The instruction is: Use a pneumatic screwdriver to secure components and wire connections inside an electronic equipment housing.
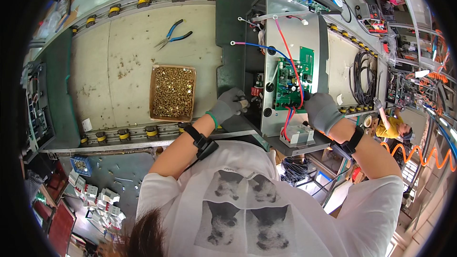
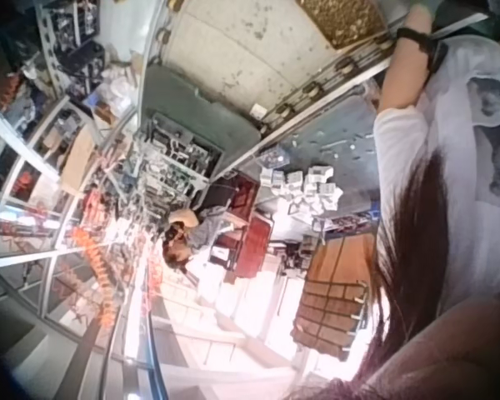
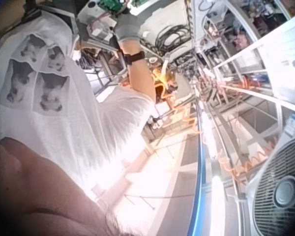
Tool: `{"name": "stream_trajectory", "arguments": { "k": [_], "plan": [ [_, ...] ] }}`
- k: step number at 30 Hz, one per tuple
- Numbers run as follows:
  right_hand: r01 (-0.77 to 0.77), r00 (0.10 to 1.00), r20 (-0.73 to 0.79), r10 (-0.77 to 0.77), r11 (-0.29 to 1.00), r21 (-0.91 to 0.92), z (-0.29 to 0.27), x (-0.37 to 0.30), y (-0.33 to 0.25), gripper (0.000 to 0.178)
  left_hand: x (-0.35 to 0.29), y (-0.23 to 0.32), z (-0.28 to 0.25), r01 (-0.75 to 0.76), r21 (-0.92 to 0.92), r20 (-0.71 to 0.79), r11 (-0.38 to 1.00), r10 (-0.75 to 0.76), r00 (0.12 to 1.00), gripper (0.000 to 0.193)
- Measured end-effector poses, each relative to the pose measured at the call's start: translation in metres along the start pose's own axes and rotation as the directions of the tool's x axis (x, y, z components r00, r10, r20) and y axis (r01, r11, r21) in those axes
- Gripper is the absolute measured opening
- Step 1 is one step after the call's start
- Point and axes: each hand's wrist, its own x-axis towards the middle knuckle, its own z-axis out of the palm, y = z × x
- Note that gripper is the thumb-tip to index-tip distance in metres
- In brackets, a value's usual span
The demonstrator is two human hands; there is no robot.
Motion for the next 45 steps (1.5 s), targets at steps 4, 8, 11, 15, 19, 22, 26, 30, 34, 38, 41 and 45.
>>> {"name": "stream_trajectory", "arguments": {
  "k": [4,8,11,15,19,22,26,30,34,38,41,45],
  "plan": [
    [-0.100,0.979,0.173,0.104,0.994,-0.032,-0.012,0.003,-0.008,0.014,-0.017,0.017,-0.004,-0.154,-0.116,-0.050,0.981,0.149,0.988,0.031],
    [-0.117,0.967,0.219,0.126,0.992,-0.055,-0.016,0.007,-0.009,0.016,-0.024,0.040,-0.001,-0.312,0.595,-0.205,0.741,0.515,0.833,0.036],
    [-0.143,0.936,0.311,0.165,0.985,-0.093,-0.020,0.012,-0.013,0.015,-0.008,0.048,0.000,-0.201,0.809,-0.182,0.553,0.560,0.808,0.038],
    [-0.140,0.933,0.318,0.168,0.984,-0.111,-0.018,0.013,-0.011,0.015,-0.004,0.072,-0.001,-0.510,0.323,-0.233,0.797,0.589,0.773,0.034],
    [-0.152,0.939,0.303,0.161,0.987,-0.055,-0.024,0.011,-0.012,0.014,-0.004,0.086,-0.001,-0.013,-0.275,-0.060,0.961,-0.003,0.998,0.031],
    [-0.152,0.947,0.281,0.158,0.988,-0.043,-0.021,0.011,-0.011,0.013,0.012,0.068,-0.002,-0.061,-0.512,-0.038,0.857,0.049,0.998,0.031],
    [-0.148,0.937,0.306,0.166,0.986,-0.082,-0.018,0.013,-0.010,0.013,0.011,0.053,-0.028,-0.469,0.563,-0.138,0.680,0.637,0.758,0.035],
    [-0.166,0.950,0.260,0.175,0.984,-0.058,-0.014,0.009,-0.008,0.014,0.002,0.077,-0.076,-0.399,0.327,-0.369,0.857,0.504,0.781,0.041],
    [-0.175,0.955,0.242,0.170,0.985,-0.001,-0.016,0.006,-0.008,0.013,-0.003,0.091,-0.088,-0.386,-0.610,-0.229,0.692,0.312,0.922,0.036],
    [-0.187,0.964,0.203,0.173,0.981,0.053,-0.010,0.005,-0.003,0.011,0.001,0.080,-0.048,-0.253,-0.874,-0.027,0.415,0.478,0.878,0.036],
    [-0.164,0.978,0.144,0.154,0.984,0.063,0.002,0.002,0.008,0.009,-0.007,0.076,-0.033,-0.386,-0.712,-0.048,0.587,0.508,0.860,0.041],
    [-0.134,0.991,0.004,0.135,0.976,0.173,0.005,-0.008,0.021,0.011,-0.013,0.084,-0.025,-0.533,-0.533,-0.143,0.657,0.550,0.823,0.036]
  ]
}}
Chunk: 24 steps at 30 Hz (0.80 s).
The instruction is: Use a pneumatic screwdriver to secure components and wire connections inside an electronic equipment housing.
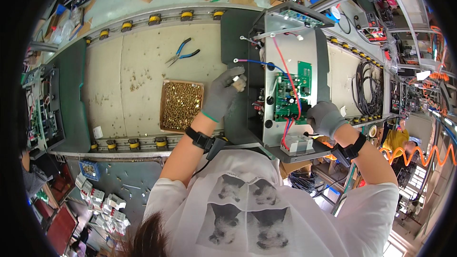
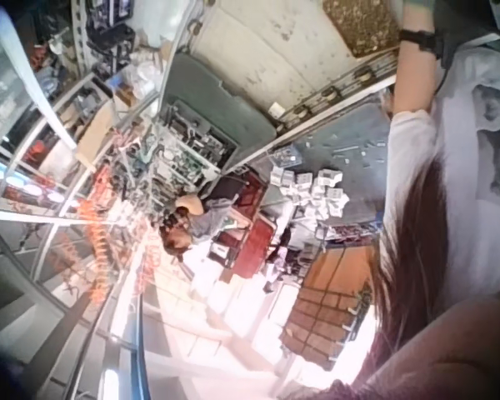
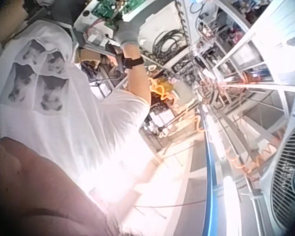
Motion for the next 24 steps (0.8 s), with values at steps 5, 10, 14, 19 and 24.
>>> {"name": "stream_trajectory", "arguments": {
  "k": [5,10,14,19,24],
  "plan": [
    [-0.036,0.991,-0.119,0.068,0.967,0.251,-0.051,0.011,0.029,0.016,0.007,0.013,0.002,-0.225,0.661,0.032,0.716,0.273,0.961,0.023],
    [0.035,0.913,-0.379,0.151,0.896,0.442,-0.069,0.063,0.031,0.021,0.002,0.003,0.024,-0.075,0.733,0.081,0.676,0.024,0.996,0.023],
    [-0.041,0.962,-0.183,0.200,0.773,0.633,-0.063,0.100,0.017,0.026,-0.002,-0.020,0.024,0.057,0.893,-0.042,0.446,-0.043,0.998,0.034],
    [0.046,0.987,-0.146,0.067,0.755,0.655,-0.052,0.119,0.031,0.025,0.000,-0.016,0.042,-0.078,0.929,0.041,0.361,0.108,0.993,0.030],
    [0.215,0.795,-0.567,-0.216,0.974,-0.070,-0.038,0.103,0.031,0.012,0.001,-0.017,0.061,0.052,0.891,-0.075,0.451,0.034,0.997,0.029]
  ]
}}
